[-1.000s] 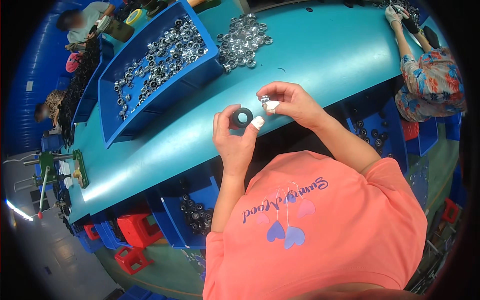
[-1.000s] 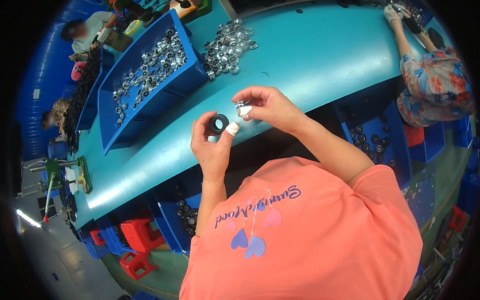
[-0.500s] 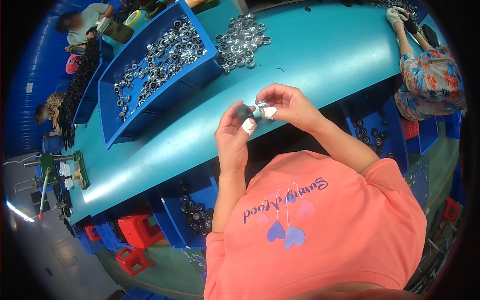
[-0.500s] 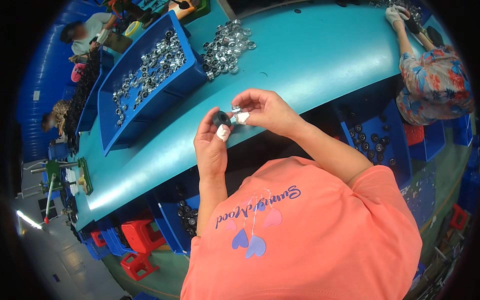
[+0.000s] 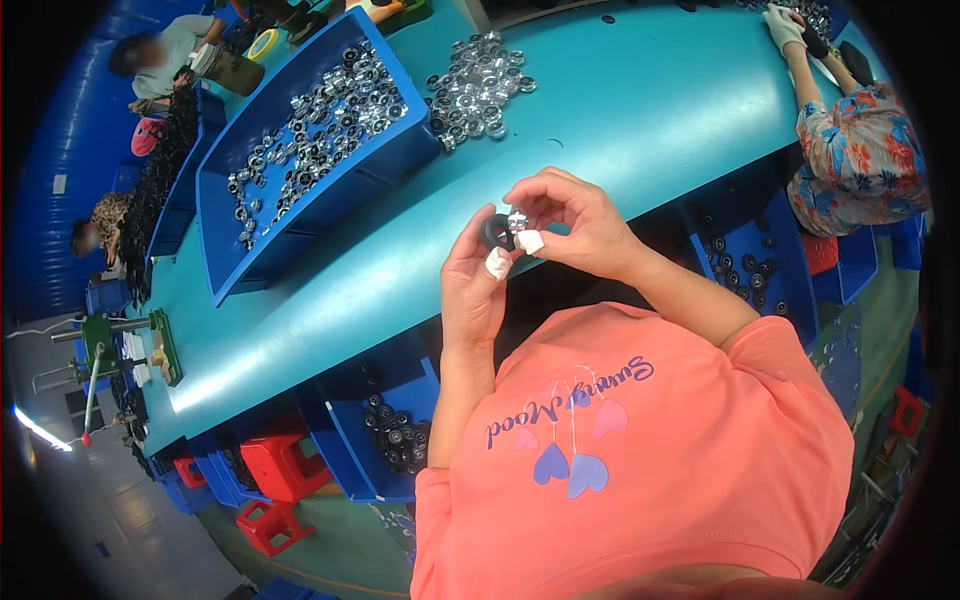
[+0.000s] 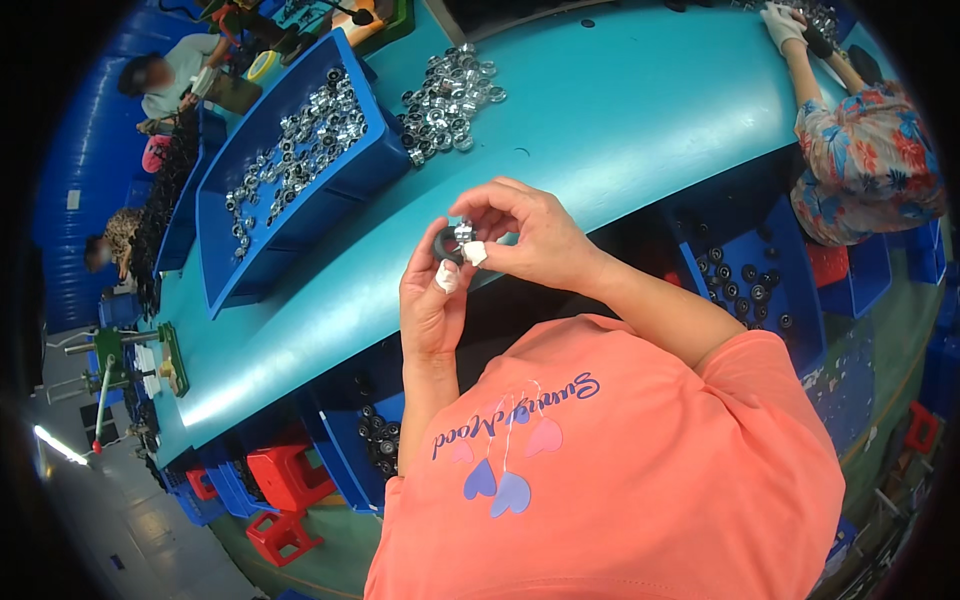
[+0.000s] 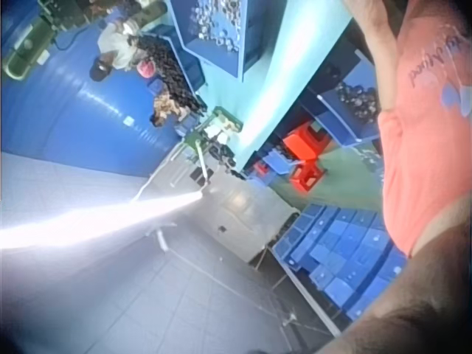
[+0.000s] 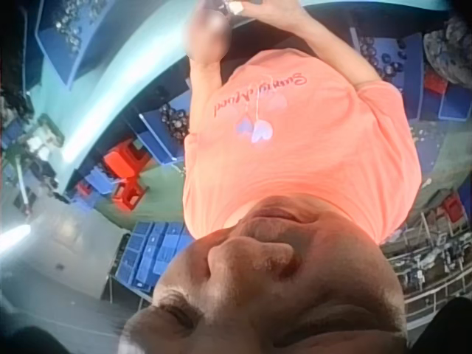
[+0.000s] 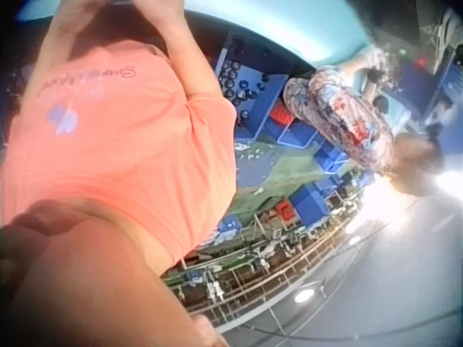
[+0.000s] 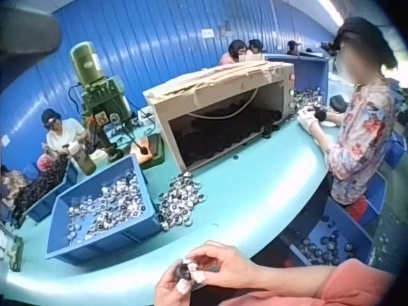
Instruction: Assembling small bearings and plastic components on a toy factory production line.
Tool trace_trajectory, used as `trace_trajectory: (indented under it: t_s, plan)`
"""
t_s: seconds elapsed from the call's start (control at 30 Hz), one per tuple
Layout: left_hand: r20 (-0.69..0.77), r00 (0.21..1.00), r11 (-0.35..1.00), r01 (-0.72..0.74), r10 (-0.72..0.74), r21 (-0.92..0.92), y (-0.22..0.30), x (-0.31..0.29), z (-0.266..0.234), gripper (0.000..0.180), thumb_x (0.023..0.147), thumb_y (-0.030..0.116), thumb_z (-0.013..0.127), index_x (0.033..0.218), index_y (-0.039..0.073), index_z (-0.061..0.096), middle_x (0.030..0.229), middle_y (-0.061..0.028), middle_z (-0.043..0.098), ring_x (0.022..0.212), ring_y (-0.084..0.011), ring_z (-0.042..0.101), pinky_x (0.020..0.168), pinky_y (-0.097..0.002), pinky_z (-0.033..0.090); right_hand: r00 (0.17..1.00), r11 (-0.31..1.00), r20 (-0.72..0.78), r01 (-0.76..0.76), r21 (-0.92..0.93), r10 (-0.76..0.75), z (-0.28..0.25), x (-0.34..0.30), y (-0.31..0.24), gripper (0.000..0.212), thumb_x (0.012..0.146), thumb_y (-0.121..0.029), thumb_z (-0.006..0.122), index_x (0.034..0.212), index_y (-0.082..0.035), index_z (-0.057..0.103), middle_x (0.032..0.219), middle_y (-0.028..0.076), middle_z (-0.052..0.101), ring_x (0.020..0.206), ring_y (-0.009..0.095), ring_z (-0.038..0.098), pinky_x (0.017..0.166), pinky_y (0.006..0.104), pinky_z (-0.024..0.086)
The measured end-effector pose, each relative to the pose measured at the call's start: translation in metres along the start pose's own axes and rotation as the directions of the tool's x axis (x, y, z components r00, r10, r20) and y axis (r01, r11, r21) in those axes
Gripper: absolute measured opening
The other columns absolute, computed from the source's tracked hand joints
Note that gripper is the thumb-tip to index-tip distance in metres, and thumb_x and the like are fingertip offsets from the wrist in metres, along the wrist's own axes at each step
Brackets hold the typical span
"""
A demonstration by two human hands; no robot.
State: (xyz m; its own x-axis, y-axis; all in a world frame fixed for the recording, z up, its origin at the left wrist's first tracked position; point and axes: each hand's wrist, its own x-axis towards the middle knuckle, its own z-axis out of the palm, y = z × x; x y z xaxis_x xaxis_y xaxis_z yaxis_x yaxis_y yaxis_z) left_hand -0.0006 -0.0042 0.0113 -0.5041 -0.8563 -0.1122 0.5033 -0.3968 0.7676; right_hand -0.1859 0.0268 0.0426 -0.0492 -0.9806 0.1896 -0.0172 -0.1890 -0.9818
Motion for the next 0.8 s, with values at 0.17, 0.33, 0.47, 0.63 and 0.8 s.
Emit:
trace_trajectory:
  t_s: [0.17, 0.33, 0.47, 0.63, 0.8]
  plan:
    - [0.018, 1.0, 0.999, 0.017, -0.017, -0.033, 0.0, -0.001, -0.002, 0.068, 0.087, 0.016, 0.081, 0.145, 0.0, 0.048, 0.131, -0.0116, 0.062, 0.124, -0.0235, 0.059, 0.105, -0.0405, 0.05, 0.996, 0.997, -0.041, 0.074, 0.023, -0.073, 0.0, 0.001, 0.004, 0.026, 0.08, -0.007, 0.078, 0.105, -0.006, 0.07, 0.106, 0.003, 0.069, 0.099, 0.015, 0.066, 0.09, 0.0318, 0.054]
    - [0.024, 1.0, 0.999, 0.02, -0.019, -0.046, -0.005, -0.001, -0.004, 0.067, 0.089, 0.019, 0.079, 0.144, -0.002, 0.048, 0.132, -0.0124, 0.061, 0.126, -0.0248, 0.058, 0.104, -0.0387, 0.05, 0.975, 0.954, -0.011, 0.216, -0.208, -0.224, 0.004, 0.0, 0.005, 0.022, 0.076, -0.007, 0.078, 0.097, -0.011, 0.073, 0.1, 0.001, 0.073, 0.097, 0.018, 0.065, 0.086, 0.0334, 0.052]
    - [0.012, 1.0, 0.998, 0.017, -0.016, -0.066, -0.005, -0.003, -0.005, 0.066, 0.09, 0.019, 0.077, 0.145, -0.003, 0.048, 0.131, -0.0122, 0.062, 0.126, -0.0239, 0.058, 0.103, -0.0375, 0.049, 0.951, 0.906, 0.016, 0.298, -0.302, -0.307, 0.003, 0.001, 0.01, 0.021, 0.075, -0.005, 0.077, 0.095, -0.012, 0.073, 0.099, 0.002, 0.072, 0.095, 0.021, 0.065, 0.083, 0.0342, 0.052]
    - [0.006, 1.0, 1.0, -0.009, 0.008, 0.024, 0.0, -0.003, 0.001, 0.066, 0.092, 0.021, 0.076, 0.146, -0.004, 0.046, 0.129, -0.0108, 0.062, 0.12, -0.0208, 0.059, 0.104, -0.0361, 0.047, 0.927, 0.873, 0.009, 0.357, -0.332, -0.376, 0.005, 0.001, 0.009, 0.023, 0.075, -0.005, 0.077, 0.097, -0.01, 0.071, 0.097, 0.002, 0.071, 0.092, 0.021, 0.065, 0.079, 0.0334, 0.053]
    - [-0.016, 0.997, 0.983, -0.069, 0.072, 0.169, 0.002, -0.002, 0.01, 0.059, 0.097, 0.02, 0.071, 0.145, -0.005, 0.047, 0.125, -0.0097, 0.063, 0.117, -0.0189, 0.06, 0.1, -0.0329, 0.048, 0.906, 0.797, 0.068, 0.401, -0.452, -0.417, 0.008, 0.001, 0.008, 0.028, 0.076, -0.006, 0.078, 0.102, -0.009, 0.07, 0.095, 0.003, 0.069, 0.091, 0.022, 0.065, 0.077, 0.0341, 0.053]
